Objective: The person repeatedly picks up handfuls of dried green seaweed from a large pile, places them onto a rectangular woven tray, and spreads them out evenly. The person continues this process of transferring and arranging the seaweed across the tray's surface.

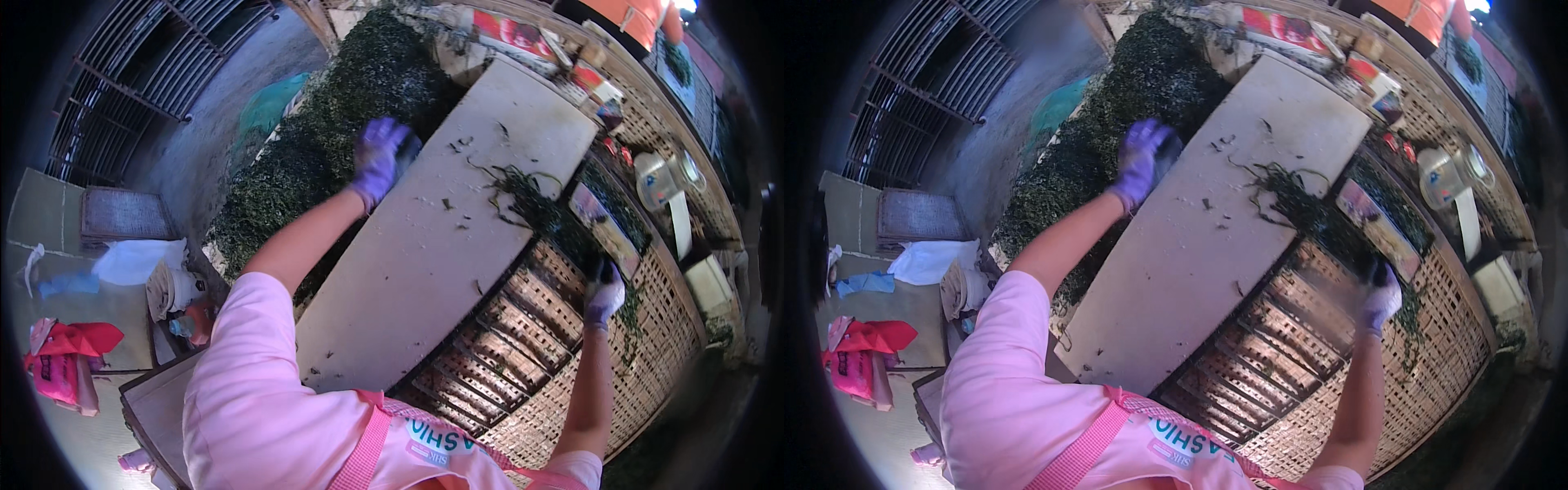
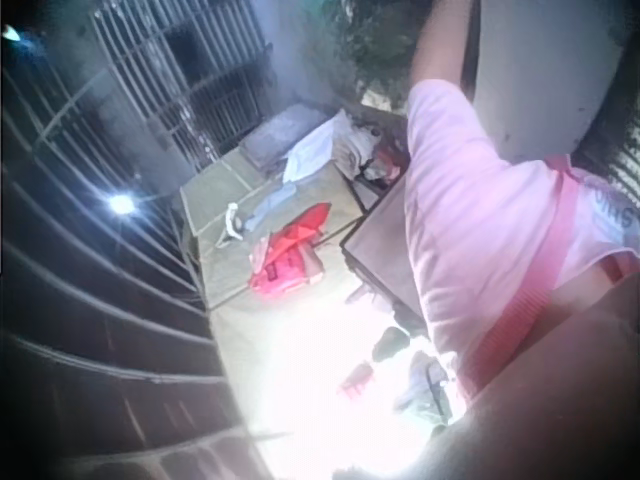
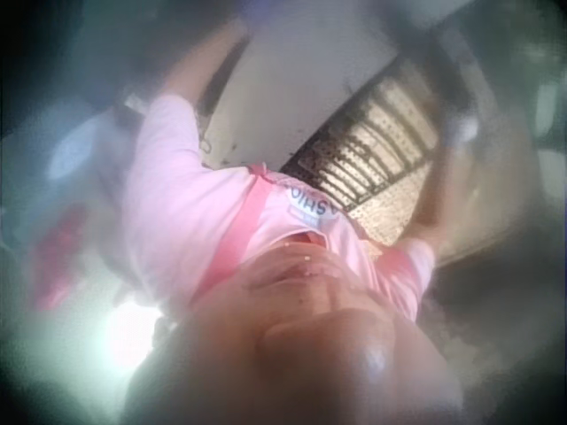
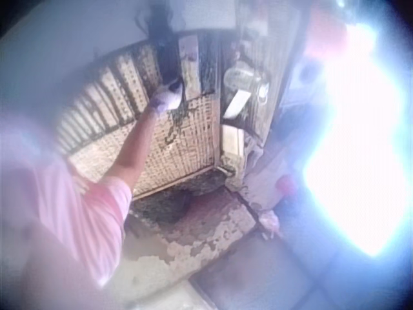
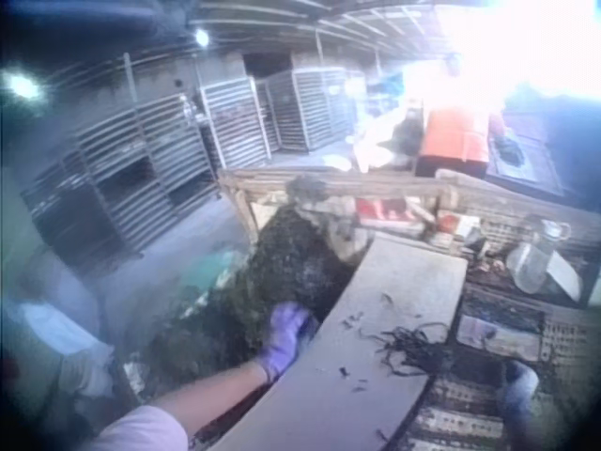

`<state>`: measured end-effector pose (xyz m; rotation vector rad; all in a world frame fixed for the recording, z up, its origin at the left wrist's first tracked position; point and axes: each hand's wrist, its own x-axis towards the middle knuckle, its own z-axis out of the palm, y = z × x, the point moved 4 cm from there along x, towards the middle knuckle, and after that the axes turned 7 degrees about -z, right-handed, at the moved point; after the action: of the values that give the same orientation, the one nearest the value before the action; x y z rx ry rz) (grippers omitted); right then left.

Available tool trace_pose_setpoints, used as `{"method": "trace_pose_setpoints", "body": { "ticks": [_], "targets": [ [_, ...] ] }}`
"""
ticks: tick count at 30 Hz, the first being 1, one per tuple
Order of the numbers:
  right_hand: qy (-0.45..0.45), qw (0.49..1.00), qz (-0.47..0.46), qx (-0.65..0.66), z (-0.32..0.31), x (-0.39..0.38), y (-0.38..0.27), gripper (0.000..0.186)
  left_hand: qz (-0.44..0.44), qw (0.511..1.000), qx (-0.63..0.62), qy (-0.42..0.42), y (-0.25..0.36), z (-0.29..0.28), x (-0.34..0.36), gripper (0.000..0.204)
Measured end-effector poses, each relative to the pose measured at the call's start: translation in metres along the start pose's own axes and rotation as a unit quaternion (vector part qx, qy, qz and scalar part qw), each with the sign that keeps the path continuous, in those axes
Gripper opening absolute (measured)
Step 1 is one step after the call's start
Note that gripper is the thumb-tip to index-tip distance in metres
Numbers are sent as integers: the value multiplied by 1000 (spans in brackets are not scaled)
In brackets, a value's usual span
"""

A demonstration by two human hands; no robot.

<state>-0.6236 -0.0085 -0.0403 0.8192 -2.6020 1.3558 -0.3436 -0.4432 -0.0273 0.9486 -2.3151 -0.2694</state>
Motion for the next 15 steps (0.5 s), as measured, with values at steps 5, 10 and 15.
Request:
{"method": "trace_pose_setpoints", "body": {
  "ticks": [5,10,15],
  "targets": [
    [9,997,9,78,4,2,33,27,-170,980,91,40,-35,52,81,61],
    [9,991,52,120,-7,2,50,25,-183,951,-142,-204,-20,112,68,37],
    [10,991,50,128,1,-1,36,21,-139,964,-22,-225,-38,32,89,32]
  ]
}}
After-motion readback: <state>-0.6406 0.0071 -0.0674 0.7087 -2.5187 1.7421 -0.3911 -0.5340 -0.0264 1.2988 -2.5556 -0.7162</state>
